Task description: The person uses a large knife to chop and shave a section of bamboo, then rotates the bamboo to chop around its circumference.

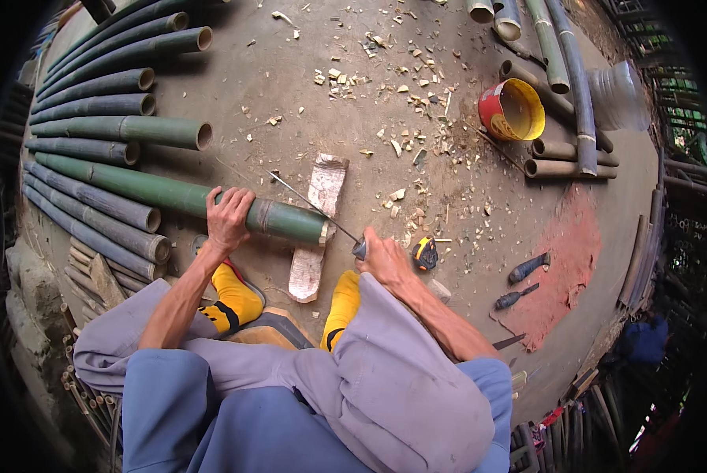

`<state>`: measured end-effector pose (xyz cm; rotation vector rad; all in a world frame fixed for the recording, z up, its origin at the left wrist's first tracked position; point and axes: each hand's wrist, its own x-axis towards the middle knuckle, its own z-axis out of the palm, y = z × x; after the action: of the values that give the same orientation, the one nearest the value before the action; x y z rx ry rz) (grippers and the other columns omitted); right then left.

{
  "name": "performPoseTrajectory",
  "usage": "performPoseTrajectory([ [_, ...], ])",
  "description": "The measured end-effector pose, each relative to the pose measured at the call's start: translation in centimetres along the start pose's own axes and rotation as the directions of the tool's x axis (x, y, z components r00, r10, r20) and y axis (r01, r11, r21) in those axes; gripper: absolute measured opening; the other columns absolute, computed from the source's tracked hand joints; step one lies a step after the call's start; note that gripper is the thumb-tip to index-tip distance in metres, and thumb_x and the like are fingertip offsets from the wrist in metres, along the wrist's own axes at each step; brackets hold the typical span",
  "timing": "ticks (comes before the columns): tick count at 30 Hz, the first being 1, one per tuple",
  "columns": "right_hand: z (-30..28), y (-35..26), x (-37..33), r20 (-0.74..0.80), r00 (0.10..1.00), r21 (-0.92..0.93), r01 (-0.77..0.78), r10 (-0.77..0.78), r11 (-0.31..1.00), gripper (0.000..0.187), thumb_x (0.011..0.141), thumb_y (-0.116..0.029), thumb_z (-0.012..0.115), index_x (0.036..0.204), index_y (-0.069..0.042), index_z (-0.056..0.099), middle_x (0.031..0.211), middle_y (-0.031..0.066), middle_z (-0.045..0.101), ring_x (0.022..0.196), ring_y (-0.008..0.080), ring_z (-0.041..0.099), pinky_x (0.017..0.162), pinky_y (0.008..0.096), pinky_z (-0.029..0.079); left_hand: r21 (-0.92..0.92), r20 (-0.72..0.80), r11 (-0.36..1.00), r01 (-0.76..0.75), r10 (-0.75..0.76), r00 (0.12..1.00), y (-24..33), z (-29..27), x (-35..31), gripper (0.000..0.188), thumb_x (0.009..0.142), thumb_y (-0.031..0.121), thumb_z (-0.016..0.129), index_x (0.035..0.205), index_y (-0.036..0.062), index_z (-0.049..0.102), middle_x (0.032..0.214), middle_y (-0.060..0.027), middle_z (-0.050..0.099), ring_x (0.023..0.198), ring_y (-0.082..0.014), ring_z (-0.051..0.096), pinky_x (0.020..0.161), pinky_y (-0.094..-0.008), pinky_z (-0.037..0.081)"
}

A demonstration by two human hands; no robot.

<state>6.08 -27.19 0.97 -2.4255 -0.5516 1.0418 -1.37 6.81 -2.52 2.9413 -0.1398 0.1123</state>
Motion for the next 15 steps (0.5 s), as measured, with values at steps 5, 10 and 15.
performPoseTrajectory([
  [5,0.3,-3.4,-1.9,-0.523,0.802,0.172,0.432,-0.289,0.886,0.033,0.073,-0.009,0.073,0.094,0.002,0.051,0.076,0.0232,0.065,0.07,0.0405,0.067,0.061,0.0439,0.052,0.004,0.017,1.0,0.001,-0.001,1.0,-0.3,0.5,-0.3,0.073,0.044,0.009,0.08,0.113,0.0135,0.057,0.11,-0.0018,0.061,0.107,-0.0199,0.058,0.102,-0.0472,0.033],
  [10,0.5,0.8,1.7,-0.179,0.984,-0.079,-0.036,0.022,0.996,0.036,0.071,-0.009,0.075,0.097,0.0,0.051,0.075,0.0222,0.065,0.072,0.0408,0.067,0.06,0.0452,0.053,0.012,-0.07,1.0,-0.009,0.01,0.998,-0.2,1.0,0.0,0.071,0.045,0.01,0.08,0.112,0.0132,0.057,0.109,-0.0018,0.061,0.106,-0.0197,0.059,0.102,-0.0475,0.033],
  [15,0.3,-1.5,-0.2,-0.351,0.915,0.204,0.28,-0.197,0.938,0.035,0.072,-0.009,0.074,0.096,0.0,0.051,0.074,0.0219,0.064,0.072,0.0393,0.068,0.061,0.045,0.052,0.009,-0.088,1.0,0.023,-0.022,0.996,0.0,1.1,-1.0,0.071,0.045,0.01,0.08,0.112,0.0135,0.058,0.109,-0.0014,0.062,0.107,-0.0193,0.058,0.103,-0.0478,0.033],
])
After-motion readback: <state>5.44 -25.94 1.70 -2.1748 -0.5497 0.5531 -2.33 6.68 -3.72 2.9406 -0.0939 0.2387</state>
